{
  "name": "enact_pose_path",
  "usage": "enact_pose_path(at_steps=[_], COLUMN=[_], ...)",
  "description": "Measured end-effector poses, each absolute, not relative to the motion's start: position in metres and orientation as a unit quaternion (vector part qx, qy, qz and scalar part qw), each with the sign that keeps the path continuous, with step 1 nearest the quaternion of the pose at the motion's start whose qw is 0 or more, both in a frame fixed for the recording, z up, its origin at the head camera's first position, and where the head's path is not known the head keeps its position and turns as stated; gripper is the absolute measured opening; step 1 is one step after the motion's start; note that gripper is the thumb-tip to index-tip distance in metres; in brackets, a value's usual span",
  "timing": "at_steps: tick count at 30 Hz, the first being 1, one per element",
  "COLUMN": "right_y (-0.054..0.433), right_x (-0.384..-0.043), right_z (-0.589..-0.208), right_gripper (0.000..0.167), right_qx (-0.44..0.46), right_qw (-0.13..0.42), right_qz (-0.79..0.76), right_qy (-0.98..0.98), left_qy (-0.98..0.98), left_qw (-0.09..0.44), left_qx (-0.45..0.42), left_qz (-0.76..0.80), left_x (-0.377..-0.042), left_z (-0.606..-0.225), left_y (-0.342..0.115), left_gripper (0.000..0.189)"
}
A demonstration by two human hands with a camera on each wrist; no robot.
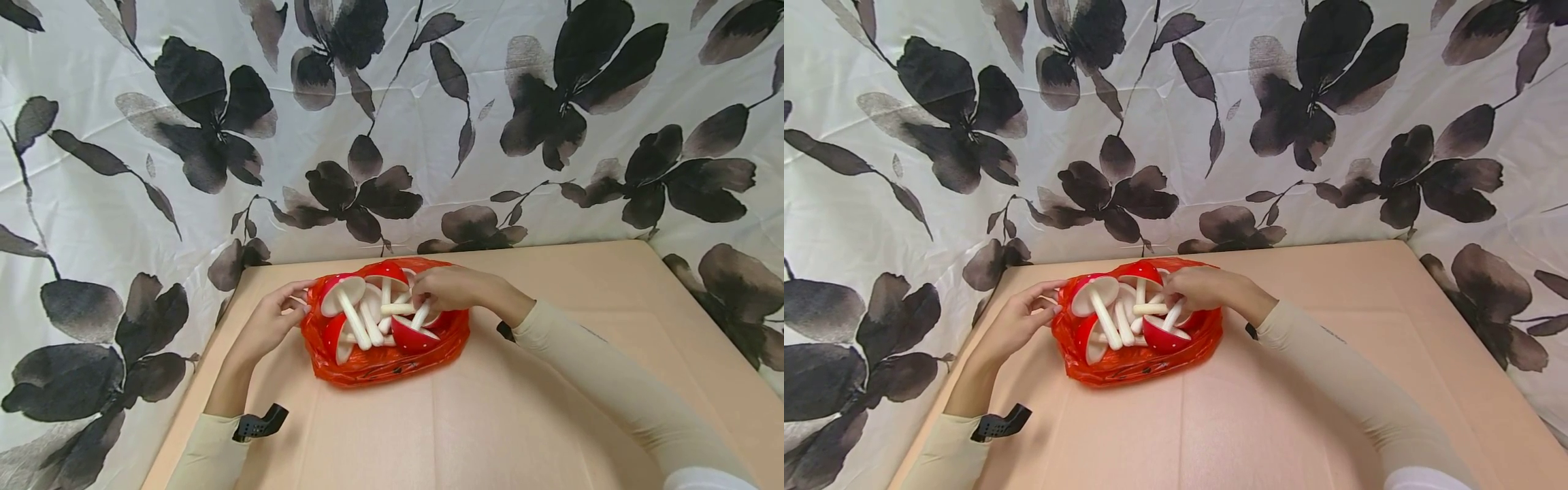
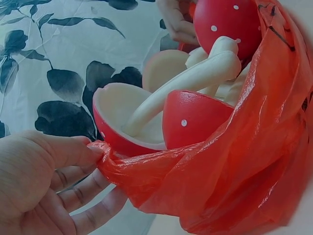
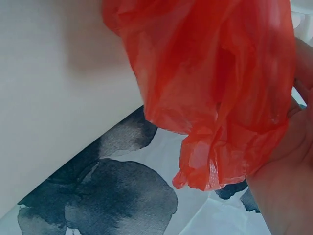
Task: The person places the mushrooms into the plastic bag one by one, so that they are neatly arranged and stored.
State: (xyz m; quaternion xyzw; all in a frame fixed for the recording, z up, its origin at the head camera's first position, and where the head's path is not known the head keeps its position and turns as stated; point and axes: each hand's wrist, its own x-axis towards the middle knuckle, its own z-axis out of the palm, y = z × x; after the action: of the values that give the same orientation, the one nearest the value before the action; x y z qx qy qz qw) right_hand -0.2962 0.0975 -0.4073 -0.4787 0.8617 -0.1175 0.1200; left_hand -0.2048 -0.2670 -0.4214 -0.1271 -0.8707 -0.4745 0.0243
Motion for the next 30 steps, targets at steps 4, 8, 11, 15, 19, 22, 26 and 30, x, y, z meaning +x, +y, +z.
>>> enact_pose_path(at_steps=[4,8,11,15,19,22,26,30], right_y=[0.101,0.103,0.106,0.108,0.111,0.113,0.118,0.124], right_x=[-0.296,-0.297,-0.298,-0.297,-0.295,-0.293,-0.291,-0.288], right_z=[-0.409,-0.407,-0.405,-0.403,-0.4,-0.398,-0.395,-0.394], right_gripper=[0.014,0.017,0.019,0.018,0.018,0.02,0.019,0.018], right_qx=[-0.479,-0.486,-0.494,-0.506,-0.517,-0.521,-0.514,-0.499], right_qw=[0.125,0.123,0.115,0.11,0.105,0.093,0.091,0.106], right_qz=[-0.129,-0.148,-0.158,-0.159,-0.16,-0.158,-0.185,-0.244], right_qy=[0.859,0.853,0.847,0.84,0.835,0.834,0.833,0.824], left_qy=[-0.875,-0.878,-0.877,-0.875,-0.874,-0.872,-0.871,-0.87], left_qw=[0.027,0.033,0.033,0.026,0.026,0.023,0.017,0.014], left_qx=[-0.124,-0.126,-0.127,-0.12,-0.122,-0.128,-0.133,-0.135], left_qz=[-0.467,-0.46,-0.462,-0.468,-0.469,-0.471,-0.473,-0.473], left_x=[-0.195,-0.188,-0.188,-0.195,-0.202,-0.203,-0.202,-0.201], left_z=[-0.406,-0.394,-0.395,-0.404,-0.416,-0.42,-0.42,-0.419], left_y=[-0.257,-0.249,-0.249,-0.254,-0.262,-0.265,-0.267,-0.269], left_gripper=[0.044,0.044,0.044,0.044,0.046,0.047,0.048,0.049])
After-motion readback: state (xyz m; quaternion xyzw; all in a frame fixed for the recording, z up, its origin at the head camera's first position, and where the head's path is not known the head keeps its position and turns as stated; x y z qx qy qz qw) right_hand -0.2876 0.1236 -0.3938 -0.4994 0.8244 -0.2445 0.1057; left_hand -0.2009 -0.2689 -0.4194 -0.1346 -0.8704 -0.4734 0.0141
